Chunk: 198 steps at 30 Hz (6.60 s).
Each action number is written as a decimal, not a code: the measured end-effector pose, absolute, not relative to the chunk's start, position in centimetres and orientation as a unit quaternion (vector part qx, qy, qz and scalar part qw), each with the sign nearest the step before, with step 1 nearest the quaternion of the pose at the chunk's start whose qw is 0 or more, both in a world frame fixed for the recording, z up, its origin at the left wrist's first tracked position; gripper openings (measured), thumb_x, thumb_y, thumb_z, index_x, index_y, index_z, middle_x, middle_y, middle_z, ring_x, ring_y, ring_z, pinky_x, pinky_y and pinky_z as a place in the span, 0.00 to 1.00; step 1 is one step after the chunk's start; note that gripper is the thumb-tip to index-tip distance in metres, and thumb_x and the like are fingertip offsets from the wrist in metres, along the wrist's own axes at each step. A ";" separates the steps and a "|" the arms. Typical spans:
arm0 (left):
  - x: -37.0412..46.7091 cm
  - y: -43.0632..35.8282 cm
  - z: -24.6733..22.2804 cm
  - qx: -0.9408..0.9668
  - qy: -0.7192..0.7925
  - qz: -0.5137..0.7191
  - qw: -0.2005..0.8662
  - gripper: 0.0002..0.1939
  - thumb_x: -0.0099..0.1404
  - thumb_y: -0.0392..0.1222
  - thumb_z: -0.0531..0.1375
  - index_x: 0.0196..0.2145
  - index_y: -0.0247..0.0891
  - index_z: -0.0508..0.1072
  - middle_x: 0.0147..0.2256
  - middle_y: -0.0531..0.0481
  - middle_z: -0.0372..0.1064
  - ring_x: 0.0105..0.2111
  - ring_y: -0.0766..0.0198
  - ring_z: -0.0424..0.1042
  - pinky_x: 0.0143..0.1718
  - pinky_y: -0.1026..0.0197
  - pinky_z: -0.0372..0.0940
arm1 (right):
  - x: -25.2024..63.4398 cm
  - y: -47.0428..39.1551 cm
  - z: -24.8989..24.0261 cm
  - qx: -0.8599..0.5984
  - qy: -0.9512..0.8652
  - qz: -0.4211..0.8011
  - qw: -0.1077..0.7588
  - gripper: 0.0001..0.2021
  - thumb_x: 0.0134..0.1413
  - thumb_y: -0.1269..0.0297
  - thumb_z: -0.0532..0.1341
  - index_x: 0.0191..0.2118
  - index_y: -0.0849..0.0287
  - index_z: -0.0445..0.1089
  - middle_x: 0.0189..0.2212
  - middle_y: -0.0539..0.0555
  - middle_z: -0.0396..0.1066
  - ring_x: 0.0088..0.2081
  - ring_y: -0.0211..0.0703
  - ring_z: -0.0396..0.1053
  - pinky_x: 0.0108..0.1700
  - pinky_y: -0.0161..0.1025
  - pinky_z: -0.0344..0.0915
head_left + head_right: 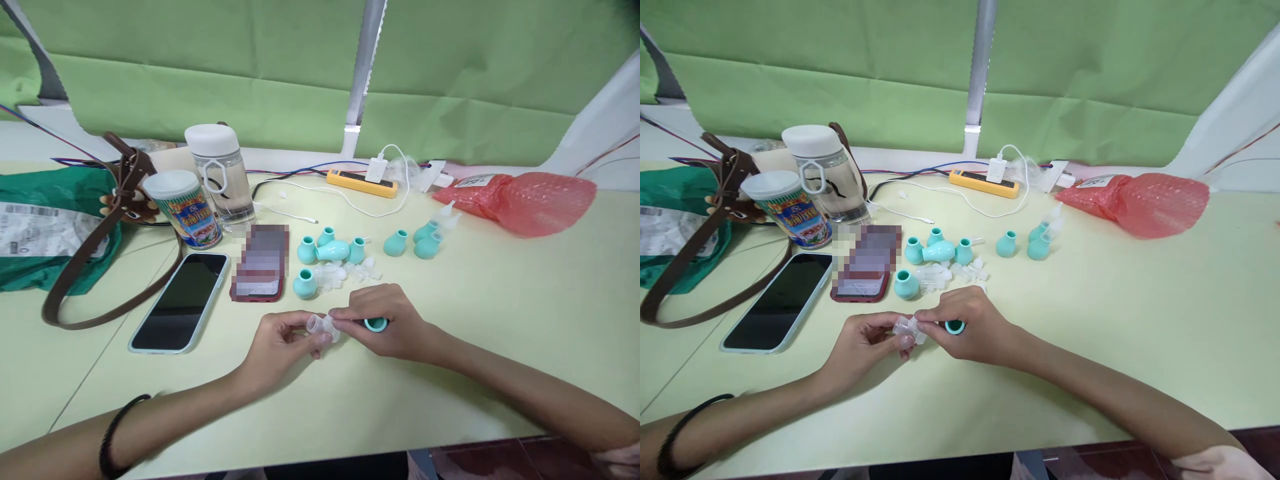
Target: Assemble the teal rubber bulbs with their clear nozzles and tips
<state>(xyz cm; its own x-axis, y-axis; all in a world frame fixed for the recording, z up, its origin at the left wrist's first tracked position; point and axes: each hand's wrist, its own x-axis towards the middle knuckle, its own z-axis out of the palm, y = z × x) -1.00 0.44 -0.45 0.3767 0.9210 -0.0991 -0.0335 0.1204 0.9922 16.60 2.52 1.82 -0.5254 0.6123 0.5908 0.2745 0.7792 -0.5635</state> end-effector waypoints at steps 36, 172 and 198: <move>-1.0 0.3 -0.7 0.544 0.408 0.401 0.613 0.11 0.50 0.38 0.62 0.33 0.34 0.74 0.26 0.50 0.71 0.24 0.67 0.67 0.28 0.65 0.66 | 16.4 1.7 2.4 -0.357 -0.760 0.385 0.382 0.08 0.42 0.62 0.62 0.25 0.62 0.73 0.13 0.49 0.64 0.15 0.29 0.57 0.17 0.28 0.56; -1.3 1.2 1.2 0.462 0.364 0.419 0.692 0.07 0.52 0.37 0.61 0.30 0.32 0.70 0.21 0.50 0.69 0.21 0.67 0.67 0.23 0.64 0.62 | 17.0 2.0 6.0 -0.381 -0.742 0.465 0.298 0.17 0.35 0.77 0.58 0.30 0.56 0.47 0.34 0.49 0.57 0.30 0.33 0.60 0.26 0.31 0.60; -1.6 0.8 1.4 0.475 0.347 0.413 0.695 0.06 0.54 0.36 0.60 0.31 0.32 0.70 0.19 0.52 0.67 0.17 0.70 0.65 0.18 0.67 0.62 | 16.9 2.2 2.1 -0.300 -0.908 0.059 0.285 0.10 0.47 0.71 0.53 0.38 0.59 0.56 0.29 0.52 0.66 0.30 0.37 0.65 0.28 0.31 0.58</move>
<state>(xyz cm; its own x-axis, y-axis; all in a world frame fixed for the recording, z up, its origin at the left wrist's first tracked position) -1.60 0.75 1.41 0.4172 0.9043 -0.0902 -0.2440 0.2071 0.9474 16.86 2.24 2.12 -0.6576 0.5788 0.4822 0.5111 0.8130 -0.2789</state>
